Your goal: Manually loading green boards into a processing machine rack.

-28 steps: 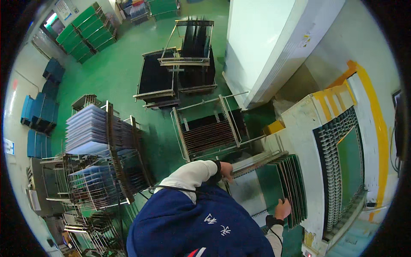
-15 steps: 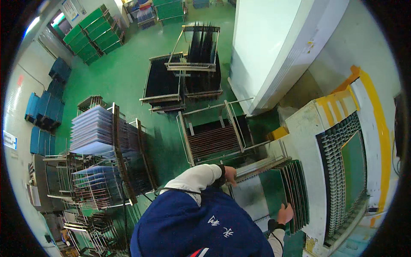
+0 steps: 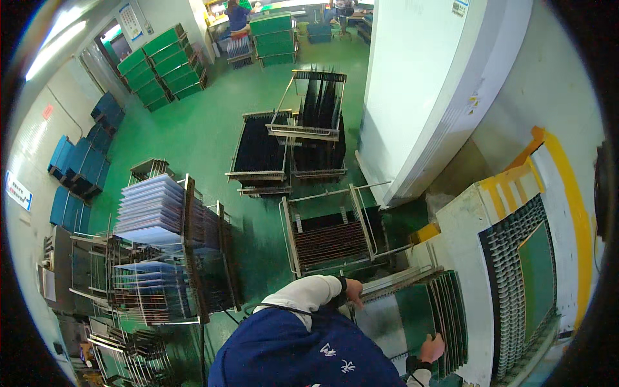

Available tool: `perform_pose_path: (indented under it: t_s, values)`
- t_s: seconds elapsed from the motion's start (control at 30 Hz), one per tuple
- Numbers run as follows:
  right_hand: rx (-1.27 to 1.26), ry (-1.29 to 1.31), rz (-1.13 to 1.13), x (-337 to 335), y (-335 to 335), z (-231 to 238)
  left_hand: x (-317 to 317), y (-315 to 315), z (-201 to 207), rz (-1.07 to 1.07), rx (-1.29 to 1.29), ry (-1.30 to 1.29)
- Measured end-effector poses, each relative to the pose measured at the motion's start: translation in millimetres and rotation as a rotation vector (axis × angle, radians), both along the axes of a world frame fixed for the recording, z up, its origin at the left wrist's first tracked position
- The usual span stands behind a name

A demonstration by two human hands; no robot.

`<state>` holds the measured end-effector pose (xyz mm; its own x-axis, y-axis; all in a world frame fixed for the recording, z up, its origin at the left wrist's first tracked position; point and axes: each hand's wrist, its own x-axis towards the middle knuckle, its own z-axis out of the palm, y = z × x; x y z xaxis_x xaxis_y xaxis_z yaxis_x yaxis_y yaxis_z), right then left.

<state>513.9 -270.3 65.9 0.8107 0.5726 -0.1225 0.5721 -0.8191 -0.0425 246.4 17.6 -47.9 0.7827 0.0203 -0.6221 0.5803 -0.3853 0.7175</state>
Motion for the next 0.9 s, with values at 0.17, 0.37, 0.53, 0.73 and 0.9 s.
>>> perform_pose_path:
  t_s: [0.17, 0.37, 0.53, 0.73, 0.9]
  values:
    - [0.028, -0.01, -0.021, -2.8, -1.4, -0.3, 1.2, -2.7, -16.0, 0.005, 0.05, -0.055]
    - [0.064, 0.008, 0.04, 2.8, -9.9, -10.4, -2.2, -1.4, 41.3, -0.017, 0.107, 0.012]
    - [0.015, 0.002, -0.008, 1.4, -5.2, -5.2, -2.4, -2.6, 32.9, 0.022, 0.067, -0.017]
    - [0.07, -0.002, -0.058, -14.1, 5.1, 11.6, -6.0, -0.4, 23.5, 0.013, 0.01, -0.093]
    - [0.004, 0.099, -0.06, -7.8, 7.9, 16.2, -4.8, -2.5, 14.9, 0.001, 0.068, -0.08]
